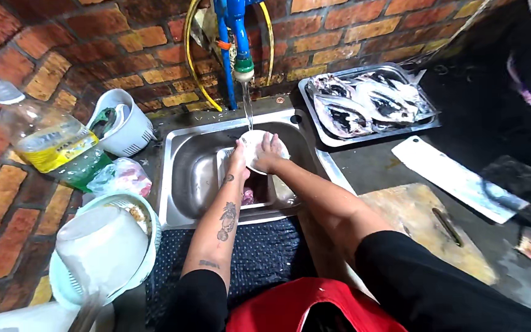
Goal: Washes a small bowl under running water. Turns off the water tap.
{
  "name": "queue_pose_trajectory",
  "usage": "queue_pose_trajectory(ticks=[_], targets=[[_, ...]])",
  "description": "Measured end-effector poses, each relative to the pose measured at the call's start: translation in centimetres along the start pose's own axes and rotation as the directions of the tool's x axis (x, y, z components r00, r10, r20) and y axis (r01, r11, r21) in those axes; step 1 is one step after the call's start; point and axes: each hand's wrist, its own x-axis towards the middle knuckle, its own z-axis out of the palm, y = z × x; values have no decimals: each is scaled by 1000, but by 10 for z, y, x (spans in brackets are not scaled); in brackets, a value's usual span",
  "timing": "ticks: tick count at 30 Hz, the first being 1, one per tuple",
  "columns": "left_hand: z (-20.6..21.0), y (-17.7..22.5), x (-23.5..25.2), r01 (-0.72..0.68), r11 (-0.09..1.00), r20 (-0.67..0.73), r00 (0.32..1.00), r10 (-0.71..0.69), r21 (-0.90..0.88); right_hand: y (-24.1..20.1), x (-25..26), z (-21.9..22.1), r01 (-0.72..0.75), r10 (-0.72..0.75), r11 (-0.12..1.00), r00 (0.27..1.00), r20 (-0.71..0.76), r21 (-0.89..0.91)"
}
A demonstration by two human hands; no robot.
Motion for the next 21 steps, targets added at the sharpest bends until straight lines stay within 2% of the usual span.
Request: queue_pose_trajectory(ticks=[3, 5, 7, 9, 12, 13, 16, 17, 21], targets=[[-5, -2, 8, -44, 998, -40, 998, 42, -51, 3, 17, 22, 283, -262, 924, 958, -113, 259], [-12, -5, 8, -48, 994, -42, 998, 45, -94, 11, 22, 18, 390, -361, 894, 919, -159, 220], [-13, -9, 4, -22, 993, -47, 999, 17, -115, 12, 18, 0, 280, -265, 953, 955, -131, 118], [-9, -8, -2, 2, 993, -5, 1000, -3, -118, 2, 10, -13, 188, -175, 977, 976, -127, 98], [-3, -3, -2, 1, 992, 5, 1000, 0, -128, -8, 1, -10, 322, -301, 940, 939, -165, 114], [-3, -4, -3, -1, 991, 22, 1000, 4, -137, -6, 1, -12, 313, -297, 944, 943, -150, 100], [-3, -8, -9, 16, 992, 39, 999, -11, -125, 0, 4, -25, 126, -122, 991, 987, -105, 34], [-1, -8, -10, 19, 992, 34, 999, -15, -122, -1, 2, -26, 108, -105, 994, 989, -100, 25], [-7, -14, -1, 26, 995, 19, 1000, -24, -100, 3, -3, -5, 329, -329, 944, 943, -41, -24]])
